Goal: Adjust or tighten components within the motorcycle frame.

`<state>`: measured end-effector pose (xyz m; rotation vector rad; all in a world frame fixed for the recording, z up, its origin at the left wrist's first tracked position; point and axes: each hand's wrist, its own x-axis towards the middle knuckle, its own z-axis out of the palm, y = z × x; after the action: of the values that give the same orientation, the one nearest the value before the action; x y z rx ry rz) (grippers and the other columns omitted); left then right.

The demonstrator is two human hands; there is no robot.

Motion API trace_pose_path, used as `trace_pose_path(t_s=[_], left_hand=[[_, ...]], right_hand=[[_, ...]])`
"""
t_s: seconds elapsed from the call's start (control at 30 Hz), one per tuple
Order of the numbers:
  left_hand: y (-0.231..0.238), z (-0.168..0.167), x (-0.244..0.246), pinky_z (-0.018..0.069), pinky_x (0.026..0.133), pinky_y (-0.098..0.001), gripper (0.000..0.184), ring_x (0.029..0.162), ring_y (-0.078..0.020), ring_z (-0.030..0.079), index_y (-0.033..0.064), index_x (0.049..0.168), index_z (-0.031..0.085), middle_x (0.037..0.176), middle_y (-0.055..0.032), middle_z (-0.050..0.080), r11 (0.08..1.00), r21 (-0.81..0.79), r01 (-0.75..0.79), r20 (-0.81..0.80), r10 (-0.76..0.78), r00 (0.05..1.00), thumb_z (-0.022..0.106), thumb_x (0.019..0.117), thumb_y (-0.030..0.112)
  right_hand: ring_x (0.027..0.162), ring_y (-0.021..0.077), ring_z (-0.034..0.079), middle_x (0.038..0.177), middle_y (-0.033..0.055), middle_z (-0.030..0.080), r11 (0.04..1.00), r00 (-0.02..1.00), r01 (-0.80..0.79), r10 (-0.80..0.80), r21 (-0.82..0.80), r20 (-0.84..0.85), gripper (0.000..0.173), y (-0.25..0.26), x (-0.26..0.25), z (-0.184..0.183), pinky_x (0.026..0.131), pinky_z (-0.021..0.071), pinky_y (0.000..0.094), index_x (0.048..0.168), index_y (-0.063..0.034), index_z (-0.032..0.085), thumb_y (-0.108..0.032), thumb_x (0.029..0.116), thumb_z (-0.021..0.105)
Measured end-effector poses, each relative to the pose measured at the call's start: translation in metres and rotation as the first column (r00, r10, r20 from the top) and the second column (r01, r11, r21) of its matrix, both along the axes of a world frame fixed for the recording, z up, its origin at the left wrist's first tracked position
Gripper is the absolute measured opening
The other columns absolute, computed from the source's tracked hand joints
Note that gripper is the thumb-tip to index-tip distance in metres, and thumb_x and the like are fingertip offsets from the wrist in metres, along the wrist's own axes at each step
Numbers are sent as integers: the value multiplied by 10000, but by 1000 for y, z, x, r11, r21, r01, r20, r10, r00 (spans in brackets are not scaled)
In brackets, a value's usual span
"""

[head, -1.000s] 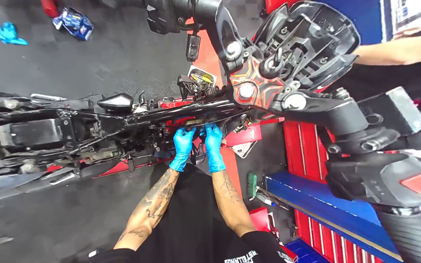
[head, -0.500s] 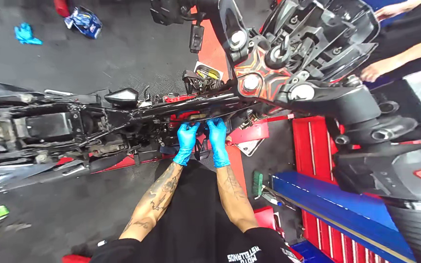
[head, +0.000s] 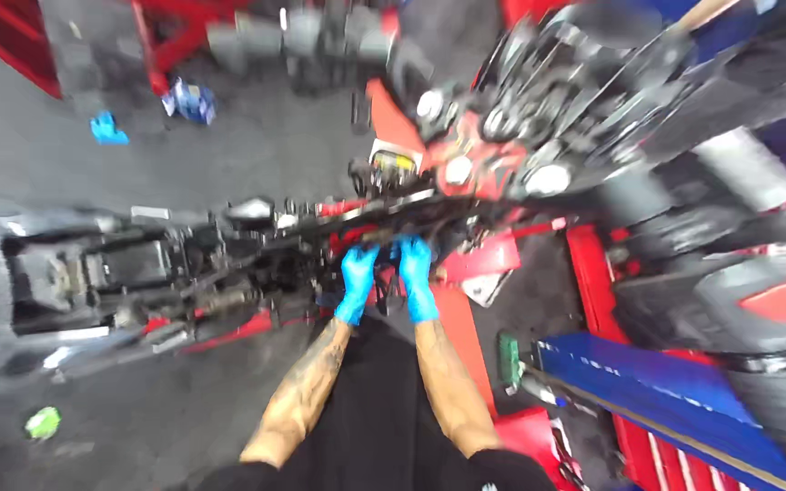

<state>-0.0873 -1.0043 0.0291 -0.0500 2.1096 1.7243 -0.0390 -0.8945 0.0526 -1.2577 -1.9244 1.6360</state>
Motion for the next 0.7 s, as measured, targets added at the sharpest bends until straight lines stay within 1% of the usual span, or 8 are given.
trace_pose_path(t_s=[0.1, 0.17, 0.23, 0.37, 0.43, 0.47, 0.53, 0.7], left_hand=[[29, 5, -37, 573, 957, -403, 326, 1023, -223, 708, -63, 1153, 701, 1093, -185, 733, 994, 97, 44, -133, -30, 991, 728, 947, 188], [-5, 3, -2, 561, 1000, -400, 335, 1076, -228, 701, -57, 1190, 690, 1143, -187, 725, 997, 34, 71, -48, -69, 996, 712, 954, 180], [-5, -5, -5, 554, 1006, -381, 322, 1080, -219, 697, -55, 1210, 678, 1156, -184, 720, 995, 56, 86, -43, -84, 996, 688, 969, 160], [-32, -4, 6, 569, 890, -302, 261, 957, -143, 695, -33, 1196, 697, 1098, -143, 730, 991, 98, 89, -30, -87, 996, 649, 1003, 136], [-51, 7, 6, 511, 640, -246, 247, 686, -75, 587, -3, 1177, 708, 915, -66, 697, 986, 123, 112, 14, -114, 993, 613, 1031, 173], [-62, 14, 7, 450, 538, -234, 248, 573, -63, 496, 3, 1175, 695, 792, -27, 624, 978, 159, 133, 57, -144, 988, 573, 1052, 180], [-85, 32, 10, 382, 471, -216, 260, 490, -52, 398, 16, 1170, 660, 643, 39, 474, 956, 253, 147, 167, -193, 967, 472, 1092, 178], [-117, 83, -2, 355, 452, -194, 266, 451, -52, 348, 98, 1105, 610, 587, 80, 367, 940, 341, -7, 445, -156, 882, 388, 1115, 245]], right_hand=[[752, 149, 687, 834, 66, 711, 997, 990, -28, 37, 67, -137, 320, 26, -22, 13, 748, 601, 350, 1067, 18, 692, -233, 1075, 494], [806, 160, 711, 912, 85, 733, 997, 998, -38, 34, -62, -62, 347, -9, 27, 6, 776, 610, 356, 1140, 16, 673, -266, 1089, 478], [848, 161, 718, 983, 102, 736, 991, 997, -68, 64, -117, -36, 351, -14, 51, -6, 804, 610, 347, 1208, 25, 661, -235, 1093, 456], [914, 180, 716, 1037, 108, 734, 980, 985, -123, 140, -157, 102, 343, -61, 129, -29, 869, 598, 387, 1242, -2, 667, -230, 1073, 474], [1055, 203, 704, 1168, 122, 721, 977, 967, -165, 187, -131, 175, 349, -96, 161, -40, 969, 569, 412, 1311, -36, 651, -231, 1043, 543], [1165, 201, 665, 1271, 118, 687, 972, 951, -219, 232, -85, 204, 380, -117, 176, -43, 1040, 532, 406, 1363, -54, 626, -215, 1023, 572], [1373, 249, 525, 1448, 112, 590, 927, 898, -364, 324, 92, 297, 477, -159, 195, -42, 1165, 404, 468, 1438, -92, 582, -198, 974, 623], [1503, 344, 361, 1565, 156, 474, 713, 836, -506, 268, 485, 479, 656, -236, 185, -21, 1243, 237, 575, 1506, -73, 499, -126, 869, 649]])
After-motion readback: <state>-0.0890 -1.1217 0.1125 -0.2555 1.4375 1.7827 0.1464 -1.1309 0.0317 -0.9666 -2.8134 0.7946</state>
